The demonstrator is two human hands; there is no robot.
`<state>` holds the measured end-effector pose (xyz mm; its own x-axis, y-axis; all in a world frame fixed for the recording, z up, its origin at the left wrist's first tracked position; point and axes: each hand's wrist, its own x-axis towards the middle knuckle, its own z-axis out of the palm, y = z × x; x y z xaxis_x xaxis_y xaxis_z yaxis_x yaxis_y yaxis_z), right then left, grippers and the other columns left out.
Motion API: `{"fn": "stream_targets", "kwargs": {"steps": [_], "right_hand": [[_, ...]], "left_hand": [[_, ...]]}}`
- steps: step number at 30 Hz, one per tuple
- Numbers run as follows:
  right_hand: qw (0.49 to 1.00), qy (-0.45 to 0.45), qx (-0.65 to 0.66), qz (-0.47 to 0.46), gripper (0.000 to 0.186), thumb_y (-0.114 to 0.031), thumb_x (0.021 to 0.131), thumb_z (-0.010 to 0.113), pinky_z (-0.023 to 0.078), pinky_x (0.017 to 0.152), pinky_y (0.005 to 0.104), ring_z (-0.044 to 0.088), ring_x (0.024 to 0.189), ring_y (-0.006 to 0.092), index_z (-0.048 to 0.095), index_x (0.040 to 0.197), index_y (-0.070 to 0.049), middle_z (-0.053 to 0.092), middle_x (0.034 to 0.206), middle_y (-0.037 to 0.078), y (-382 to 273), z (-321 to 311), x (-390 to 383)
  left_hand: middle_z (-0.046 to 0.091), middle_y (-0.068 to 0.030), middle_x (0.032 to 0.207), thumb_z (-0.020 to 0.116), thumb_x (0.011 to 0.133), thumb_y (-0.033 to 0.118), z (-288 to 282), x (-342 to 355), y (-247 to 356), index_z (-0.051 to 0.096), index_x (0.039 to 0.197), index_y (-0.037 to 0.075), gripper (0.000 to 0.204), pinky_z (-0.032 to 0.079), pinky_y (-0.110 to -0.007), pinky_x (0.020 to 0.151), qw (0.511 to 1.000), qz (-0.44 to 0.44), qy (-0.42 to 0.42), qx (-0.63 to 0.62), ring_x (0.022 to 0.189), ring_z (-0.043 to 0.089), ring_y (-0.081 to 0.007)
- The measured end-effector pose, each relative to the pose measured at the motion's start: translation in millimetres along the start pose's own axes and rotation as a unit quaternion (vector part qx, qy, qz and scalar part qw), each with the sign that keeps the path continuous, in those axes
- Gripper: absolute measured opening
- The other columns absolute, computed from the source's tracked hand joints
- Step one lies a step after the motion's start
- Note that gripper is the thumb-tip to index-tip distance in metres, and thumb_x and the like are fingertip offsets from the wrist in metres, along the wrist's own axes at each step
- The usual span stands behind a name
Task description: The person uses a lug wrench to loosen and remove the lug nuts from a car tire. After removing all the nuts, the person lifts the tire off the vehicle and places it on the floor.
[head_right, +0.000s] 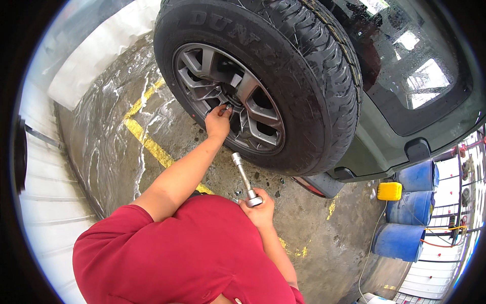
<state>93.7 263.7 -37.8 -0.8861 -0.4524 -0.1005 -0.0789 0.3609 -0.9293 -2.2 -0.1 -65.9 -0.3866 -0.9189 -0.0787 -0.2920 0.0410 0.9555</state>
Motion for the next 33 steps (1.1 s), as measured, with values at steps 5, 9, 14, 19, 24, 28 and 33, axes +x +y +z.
{"fn": "stream_targets", "kwargs": {"steps": [5,9,14,19,24,28,33], "right_hand": [[1.0,0.018,-0.008,0.017,0.033,-0.006,0.064,0.081,0.047,0.058,0.0239,0.054,0.062,0.0067,0.062,0.091,-0.001,0.06,0.069,0.0,-5.7,10.7,6.1],[0.999,0.014,0.003,0.035,0.034,-0.009,0.065,0.082,0.047,0.059,0.0236,0.053,0.061,0.0066,0.062,0.092,-0.001,0.06,0.069,-0.001,-5.7,15.3,6.6],[0.999,0.008,-0.007,0.047,0.034,-0.01,0.065,0.082,0.047,0.059,0.0235,0.053,0.061,0.0066,0.062,0.091,-0.001,0.06,0.069,-0.001,-7.2,14.5,9.1],[0.999,0.0,-0.006,0.04,0.033,-0.009,0.065,0.082,0.046,0.058,0.0235,0.053,0.061,0.0065,0.062,0.091,-0.001,0.059,0.068,-0.001,-9.3,12.9,10.7],[0.998,-0.004,-0.001,0.055,0.032,-0.007,0.065,0.082,0.045,0.058,0.0234,0.052,0.06,0.0063,0.062,0.09,-0.001,0.058,0.067,-0.001,-9.7,8.3,11.4],[0.999,-0.008,-0.007,0.049,0.032,-0.008,0.065,0.081,0.045,0.057,0.0237,0.052,0.06,0.0067,0.062,0.089,-0.001,0.057,0.067,-0.001,-9.8,6.2,12.0],[0.999,-0.007,-0.013,0.047,0.031,-0.01,0.065,0.081,0.045,0.057,0.0243,0.051,0.06,0.0075,0.063,0.088,-0.001,0.057,0.066,-0.001,-8.0,4.2,12.2]], "left_hand": [[0.065,-0.0134,0.069,0.069,0.084,0.031,-3.9,11.4,-3.7,0.07,0.1,0.003,0.033,0.048,-0.033,0.065,0.992,0.002,-0.03,0.122,0.064,0.063,-0.0214],[0.067,-0.0166,0.076,0.063,0.087,0.034,-6.6,2.7,-12.2,0.07,0.099,0.005,0.033,0.049,-0.038,0.067,0.998,0.049,-0.024,0.016,0.071,0.065,-0.0307],[0.069,-0.0167,0.082,0.061,0.088,0.037,-11.1,4.2,-2.3,0.069,0.1,0.006,0.034,0.05,-0.041,0.07,0.989,0.106,-0.026,0.095,0.08,0.067,-0.0341],[0.068,-0.0165,0.08,0.061,0.087,0.035,-11.2,4.4,-4.3,0.068,0.104,0.007,0.034,0.051,-0.042,0.07,0.993,0.05,-0.026,0.108,0.078,0.066,-0.0354],[0.068,-0.018,0.079,0.06,0.088,0.036,-20.0,-5.2,-0.6,0.069,0.105,0.01,0.033,0.051,-0.045,0.071,0.994,0.073,-0.046,0.06,0.078,0.065,-0.0374],[0.068,-0.0181,0.081,0.059,0.088,0.038,-15.4,-1.8,2.0,0.069,0.105,0.011,0.033,0.051,-0.045,0.072,0.985,0.104,-0.016,0.138,0.079,0.065,-0.0376],[0.068,-0.0174,0.082,0.059,0.088,0.038,-15.4,4.6,2.3,0.069,0.103,0.012,0.032,0.051,-0.044,0.072,0.982,0.066,-0.027,0.172,0.079,0.065,-0.0368]]}}
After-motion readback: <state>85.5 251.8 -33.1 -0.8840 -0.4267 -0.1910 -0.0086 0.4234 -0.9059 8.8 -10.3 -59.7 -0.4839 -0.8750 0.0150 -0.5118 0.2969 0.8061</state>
